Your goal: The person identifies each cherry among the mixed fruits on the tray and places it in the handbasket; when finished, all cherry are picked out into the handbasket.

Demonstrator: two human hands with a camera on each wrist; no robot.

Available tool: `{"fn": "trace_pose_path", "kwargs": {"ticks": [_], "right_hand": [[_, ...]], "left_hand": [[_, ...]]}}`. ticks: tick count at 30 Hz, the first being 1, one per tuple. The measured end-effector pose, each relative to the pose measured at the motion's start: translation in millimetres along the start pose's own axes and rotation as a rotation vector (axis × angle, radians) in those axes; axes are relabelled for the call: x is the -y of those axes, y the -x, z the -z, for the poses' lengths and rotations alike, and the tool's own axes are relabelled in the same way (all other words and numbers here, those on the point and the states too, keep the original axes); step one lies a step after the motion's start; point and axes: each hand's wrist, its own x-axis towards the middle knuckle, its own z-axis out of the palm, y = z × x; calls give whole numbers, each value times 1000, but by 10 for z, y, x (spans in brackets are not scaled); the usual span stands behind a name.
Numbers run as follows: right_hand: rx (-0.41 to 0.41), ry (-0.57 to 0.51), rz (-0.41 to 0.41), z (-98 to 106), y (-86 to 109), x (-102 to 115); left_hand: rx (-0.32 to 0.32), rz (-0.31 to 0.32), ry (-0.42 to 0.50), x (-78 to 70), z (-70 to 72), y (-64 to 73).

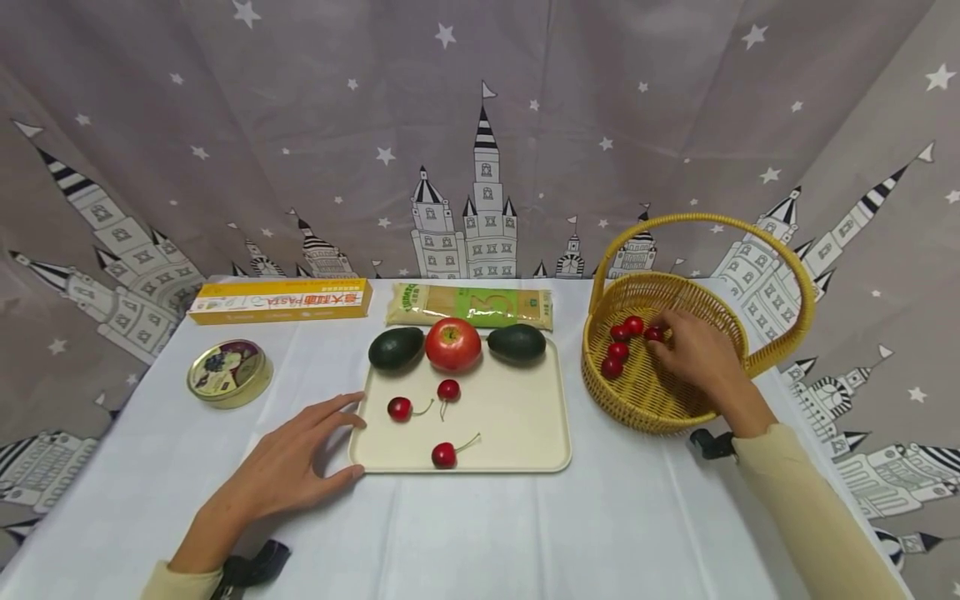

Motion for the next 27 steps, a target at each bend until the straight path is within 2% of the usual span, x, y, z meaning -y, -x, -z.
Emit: {"fn": "trace_pose_path", "kwargs": {"ticks": [16,23,27], "right_hand": [[44,17,24,-17,-107,-120],[14,35,38,-4,-97,-129],[-29,34,39,39,-68,-57]], "left_hand": [[-7,-19,6,0,2,1],[-6,-19,8,6,6,0],[1,-13,6,9,4,2]]}}
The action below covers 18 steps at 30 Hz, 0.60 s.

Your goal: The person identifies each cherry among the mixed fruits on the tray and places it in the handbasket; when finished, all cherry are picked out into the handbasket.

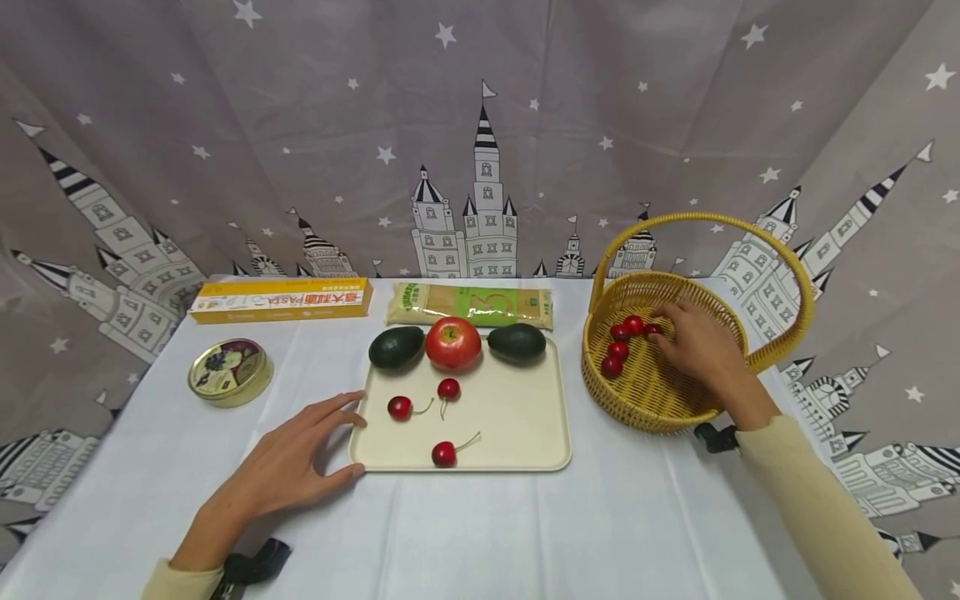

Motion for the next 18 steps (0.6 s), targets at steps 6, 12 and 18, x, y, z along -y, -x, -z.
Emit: {"fn": "trace_pose_path", "kwargs": {"ticks": [6,12,18], "right_hand": [[-86,-10,15,126,55,306],[-181,-3,79,161,107,673],[-239,-44,163,86,123,984]], "left_hand": [[2,5,-3,4,-3,0],[3,10,1,2,-7,2],[-13,3,-9,4,-16,-1]]}}
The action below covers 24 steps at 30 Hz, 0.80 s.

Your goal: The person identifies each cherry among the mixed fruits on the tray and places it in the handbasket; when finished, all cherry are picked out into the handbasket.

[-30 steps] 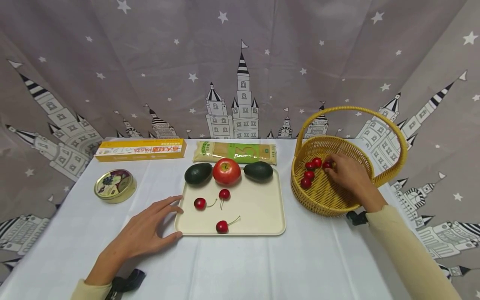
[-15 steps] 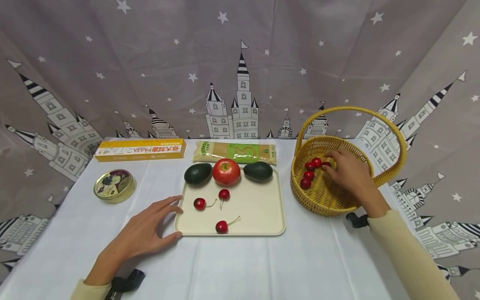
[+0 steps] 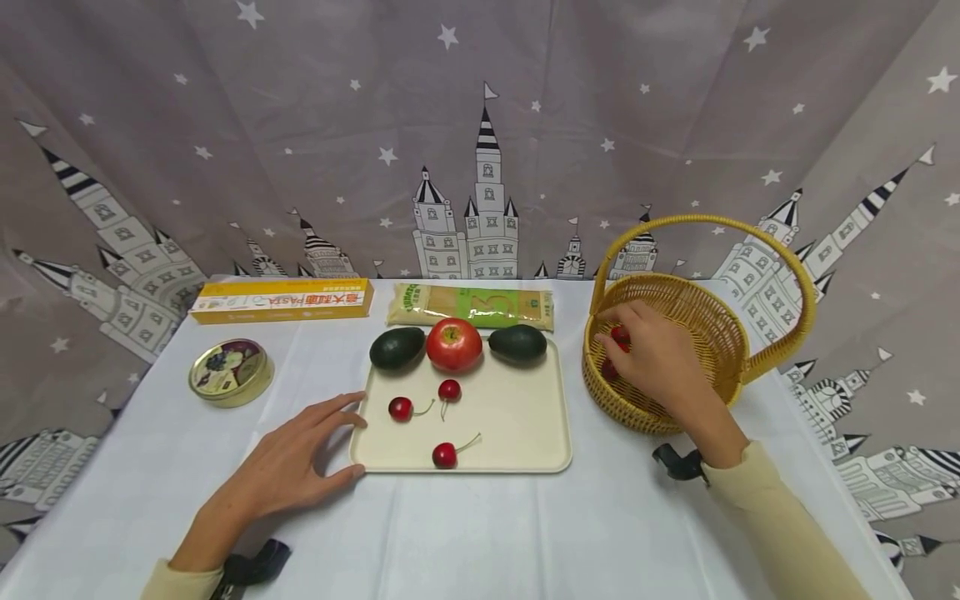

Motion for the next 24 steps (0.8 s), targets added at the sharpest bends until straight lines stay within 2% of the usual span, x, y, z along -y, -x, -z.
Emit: {"fn": "trace_pose_path", "kwargs": {"ticks": [4,9,18,24], "right_hand": [[13,-31,21,-84,-11,168],[76,-75,20,-196,-26,394],[76,-148,152,-473,-51,785],[161,-168,186,-604,-96,1000]], "left_hand": [[-5,0,-5,-6,-2,0],[-8,3,-3,-13,2,5],[2,3,4,-5,-8,7],[5,5,4,4,-6,9]]}}
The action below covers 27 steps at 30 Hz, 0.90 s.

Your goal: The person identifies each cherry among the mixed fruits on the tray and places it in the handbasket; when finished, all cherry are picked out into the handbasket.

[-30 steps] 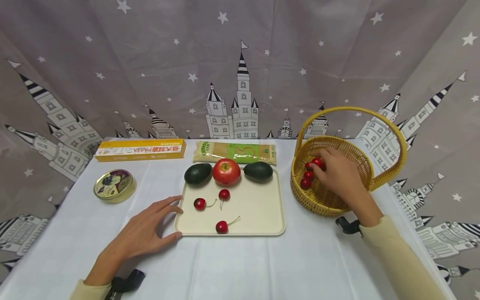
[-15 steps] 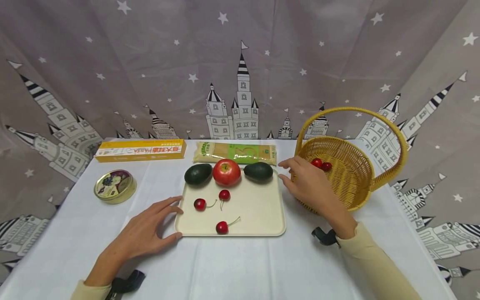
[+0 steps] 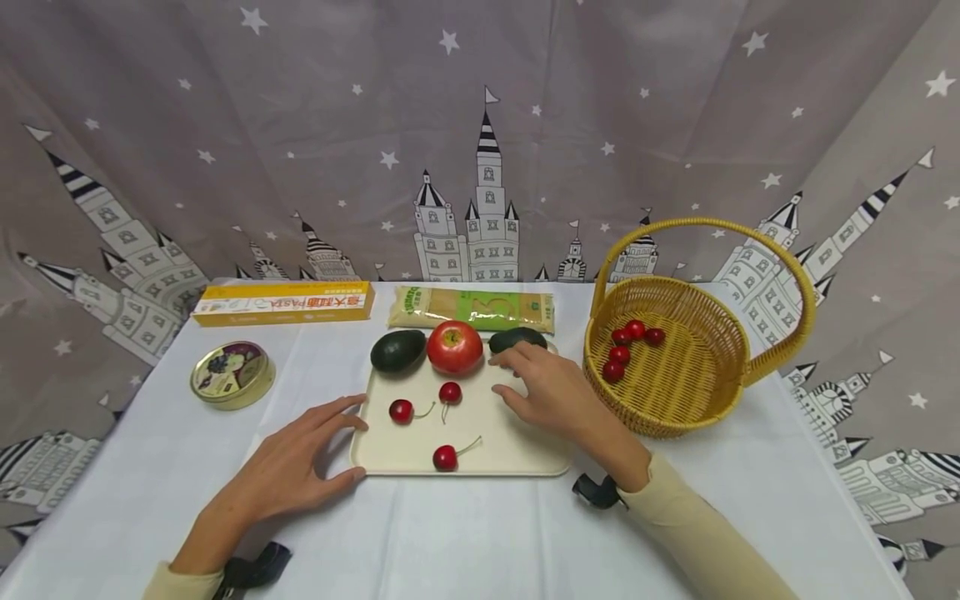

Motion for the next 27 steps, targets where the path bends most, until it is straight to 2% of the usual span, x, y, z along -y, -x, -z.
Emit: {"fn": "trace_pose_path", "kwargs": {"ticks": [12,19,27], "right_hand": [[151,-1,74,-242,-169,262],[161,17,152,-316,-256,343],[206,19,139,-434,-330,403]], "left_hand": [[-8,-4,1,-9,9,2],[-6,-7,5,-8,28,-17],[2,-6,9,6,13,-5]]}}
